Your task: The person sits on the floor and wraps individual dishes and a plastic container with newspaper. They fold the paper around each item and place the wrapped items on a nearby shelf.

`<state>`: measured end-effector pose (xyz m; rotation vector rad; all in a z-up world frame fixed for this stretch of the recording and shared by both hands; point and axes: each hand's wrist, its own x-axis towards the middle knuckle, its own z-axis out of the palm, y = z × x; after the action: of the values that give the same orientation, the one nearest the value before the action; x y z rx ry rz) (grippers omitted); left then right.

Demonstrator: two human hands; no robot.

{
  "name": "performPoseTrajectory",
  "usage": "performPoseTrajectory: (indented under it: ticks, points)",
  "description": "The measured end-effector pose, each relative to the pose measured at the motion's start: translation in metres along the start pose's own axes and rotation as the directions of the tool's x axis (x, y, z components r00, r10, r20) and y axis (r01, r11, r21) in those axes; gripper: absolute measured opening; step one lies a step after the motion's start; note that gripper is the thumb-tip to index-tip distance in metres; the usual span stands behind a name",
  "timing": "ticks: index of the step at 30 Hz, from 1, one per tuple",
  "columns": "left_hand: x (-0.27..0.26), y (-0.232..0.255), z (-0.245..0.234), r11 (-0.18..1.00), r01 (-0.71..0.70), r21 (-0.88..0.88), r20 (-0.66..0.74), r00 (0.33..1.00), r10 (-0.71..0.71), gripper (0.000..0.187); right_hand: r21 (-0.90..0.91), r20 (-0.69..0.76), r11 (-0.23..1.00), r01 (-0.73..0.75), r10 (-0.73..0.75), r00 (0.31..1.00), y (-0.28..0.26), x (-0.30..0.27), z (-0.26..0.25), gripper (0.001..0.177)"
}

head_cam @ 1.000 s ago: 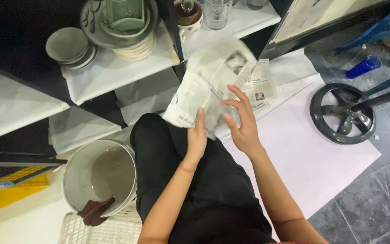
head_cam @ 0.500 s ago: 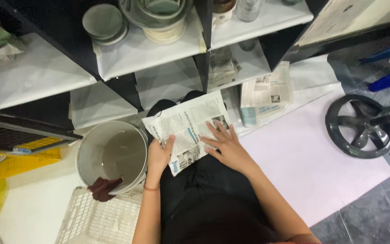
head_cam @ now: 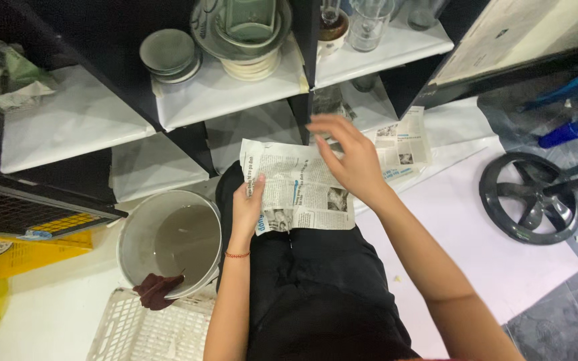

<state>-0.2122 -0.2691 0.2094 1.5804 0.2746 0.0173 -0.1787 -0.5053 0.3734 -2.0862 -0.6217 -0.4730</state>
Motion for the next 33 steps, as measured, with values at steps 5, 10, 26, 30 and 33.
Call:
performPoseTrajectory:
  ticks: [5,10,26,30,33]
  points:
    - [0.008,0.013,-0.010,0.992,0.032,-0.121,-0.092,0.995,-0.043,0.047,-0.120,-0.032,0.942,0.314,-0.319,0.947,-0.028,0.079,0.053,0.022]
    - [0.018,0.015,-0.036,0.959,0.026,-0.281,-0.108,0.992,-0.059,0.051,-0.423,-0.009,0.692,0.586,-0.649,0.760,-0.015,0.160,0.156,0.025]
    - [0.024,0.033,-0.084,0.292,0.037,-0.956,0.051,0.998,0.040,0.042,-0.637,0.106,0.443,0.631,-0.760,0.641,0.019,0.197,0.212,0.017]
    - [0.021,0.022,-0.080,0.196,0.039,-0.980,0.053,0.997,0.065,0.042,-0.464,0.019,0.589,0.662,-0.740,0.672,-0.009,0.181,0.187,0.025]
    - [0.017,0.010,-0.071,0.134,0.121,-0.984,0.137,0.984,0.116,0.043,-0.305,-0.093,0.750,0.587,-0.637,0.765,-0.033,0.141,0.159,0.022]
